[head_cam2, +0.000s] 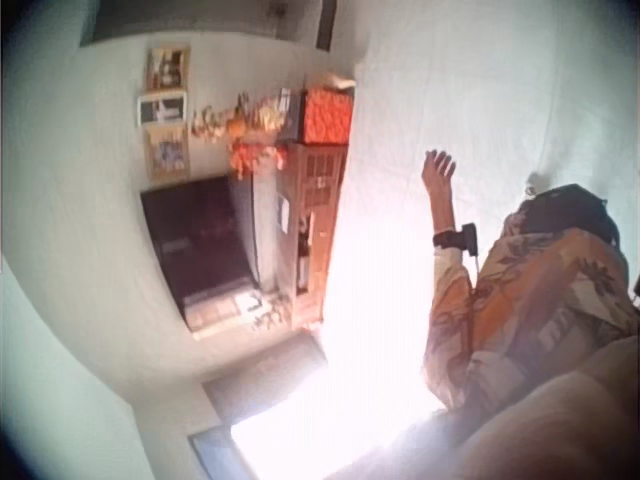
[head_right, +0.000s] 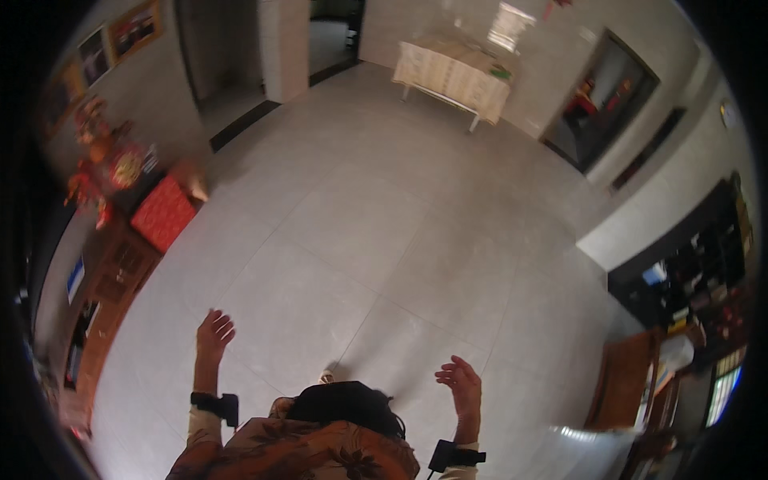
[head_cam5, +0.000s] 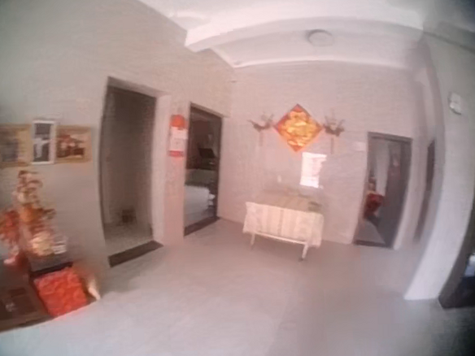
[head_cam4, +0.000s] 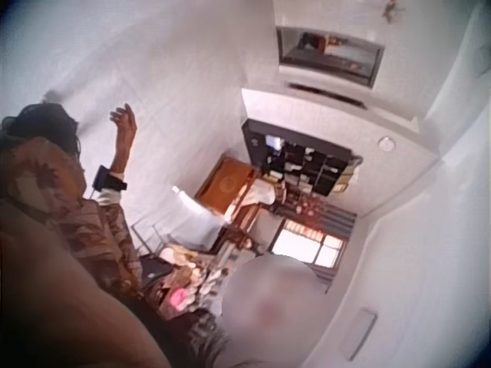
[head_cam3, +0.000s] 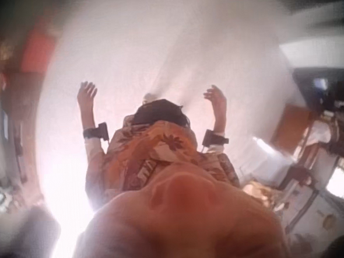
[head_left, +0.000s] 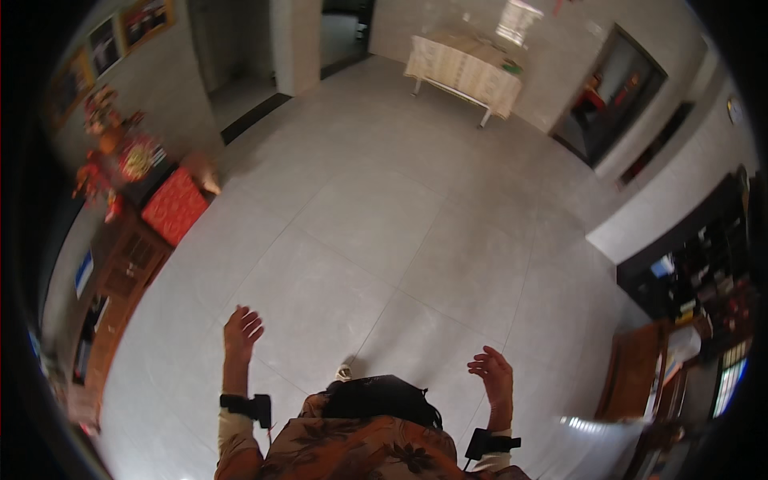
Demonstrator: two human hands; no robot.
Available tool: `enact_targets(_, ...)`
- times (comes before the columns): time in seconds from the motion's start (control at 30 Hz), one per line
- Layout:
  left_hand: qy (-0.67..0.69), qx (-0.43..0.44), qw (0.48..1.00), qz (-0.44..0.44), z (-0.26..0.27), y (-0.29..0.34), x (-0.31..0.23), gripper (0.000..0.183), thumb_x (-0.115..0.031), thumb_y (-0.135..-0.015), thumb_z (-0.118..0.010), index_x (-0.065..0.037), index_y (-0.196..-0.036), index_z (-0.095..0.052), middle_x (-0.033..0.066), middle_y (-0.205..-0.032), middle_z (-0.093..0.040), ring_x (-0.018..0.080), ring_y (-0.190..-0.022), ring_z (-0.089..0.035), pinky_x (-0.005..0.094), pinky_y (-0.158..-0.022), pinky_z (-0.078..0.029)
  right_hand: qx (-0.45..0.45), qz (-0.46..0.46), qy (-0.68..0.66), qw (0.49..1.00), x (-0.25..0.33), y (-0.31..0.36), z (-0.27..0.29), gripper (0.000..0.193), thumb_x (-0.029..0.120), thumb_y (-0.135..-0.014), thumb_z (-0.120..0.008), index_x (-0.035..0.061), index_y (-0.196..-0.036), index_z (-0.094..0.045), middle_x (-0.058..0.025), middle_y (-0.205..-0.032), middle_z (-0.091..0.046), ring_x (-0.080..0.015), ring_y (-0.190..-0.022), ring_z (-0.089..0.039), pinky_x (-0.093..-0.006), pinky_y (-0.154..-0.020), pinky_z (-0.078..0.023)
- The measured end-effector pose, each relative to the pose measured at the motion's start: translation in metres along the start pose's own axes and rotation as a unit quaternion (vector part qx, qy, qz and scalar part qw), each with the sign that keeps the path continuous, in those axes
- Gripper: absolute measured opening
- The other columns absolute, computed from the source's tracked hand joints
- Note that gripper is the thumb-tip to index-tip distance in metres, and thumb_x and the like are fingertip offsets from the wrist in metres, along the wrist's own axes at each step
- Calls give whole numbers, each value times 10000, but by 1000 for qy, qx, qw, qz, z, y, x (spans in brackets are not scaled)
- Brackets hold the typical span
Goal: Cleaning a dining table by removing items and wiping it.
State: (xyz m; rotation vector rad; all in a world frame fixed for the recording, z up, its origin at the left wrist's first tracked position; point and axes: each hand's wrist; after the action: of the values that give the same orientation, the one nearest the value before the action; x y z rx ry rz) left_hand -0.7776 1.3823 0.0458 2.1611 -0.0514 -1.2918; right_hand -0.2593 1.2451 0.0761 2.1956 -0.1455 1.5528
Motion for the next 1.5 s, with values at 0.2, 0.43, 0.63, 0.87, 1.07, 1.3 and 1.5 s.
enact_targets(0.2,20,247,966,70,-248,-102,-5,278,-322,-888,-498,-58,-974,-509,80,-828,-568,194,-746,-554,313,-638,-458,-81,27,-82,993,10,-65,20,352,126,-827,-541,-59,-1120,-484,-174,-876,-617,-321,-776,-635,-409,-696,-534)
enact_targets(0.43,-69,302,946,93,-409,-165,-6,320,-288,-888,-489,-10,-1047,-498,106,-861,-589,215,-793,-585,355,-673,-503,-90,40,-101,990,55,-218,35,327,176,-844,-546,-39,-1088,-509,-163,-853,-626,-315,-763,-644,-396,-654,-551)
enact_targets(0.63,-45,165,985,6,-407,-259,-67,371,-343,-866,-524,-21,-1046,-488,121,-889,-574,236,-800,-577,369,-669,-504,-6,20,-76,997,133,-402,-19,344,141,-872,-519,-59,-1148,-474,-148,-888,-610,-278,-784,-629,-360,-701,-520)
enact_targets(0.87,-36,-24,999,10,-388,-393,-105,405,-383,-852,-539,-21,-1028,-489,99,-852,-537,228,-737,-534,358,-597,-465,91,23,-42,995,156,-597,-104,316,152,-897,-486,-46,-1143,-481,-147,-934,-605,-285,-825,-625,-373,-734,-516)
enact_targets(1.07,-30,56,998,4,-506,-547,-146,341,-335,-850,-523,-31,-1003,-517,74,-803,-554,201,-719,-555,327,-597,-477,16,-3,-63,998,168,-693,-129,377,157,-862,-528,-84,-1145,-464,-164,-936,-596,-290,-821,-623,-351,-713,-517)
enact_targets(1.3,-104,304,946,32,-801,-634,-158,269,-249,-884,-493,-16,-1011,-540,87,-832,-588,181,-754,-585,313,-661,-499,-126,57,-133,981,187,-760,-114,277,188,-873,-527,-16,-1059,-525,-143,-851,-627,-294,-755,-639,-400,-680,-533)
enact_targets(1.5,-187,393,899,44,-948,-700,-155,287,-266,-903,-467,-11,-1018,-530,86,-846,-585,191,-775,-582,322,-687,-493,-160,4,-129,979,220,-892,-98,319,205,-879,-521,-23,-1098,-479,-127,-840,-614,-285,-739,-633,-387,-660,-524)
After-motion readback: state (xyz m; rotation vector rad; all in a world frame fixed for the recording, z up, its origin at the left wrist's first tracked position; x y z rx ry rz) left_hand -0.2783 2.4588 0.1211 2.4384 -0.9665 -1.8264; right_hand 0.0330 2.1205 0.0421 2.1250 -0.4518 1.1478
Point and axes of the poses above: each hand's wrist, its own y-axis away from the middle knuckle, its own z-axis out of the back of the hand, x = y × z
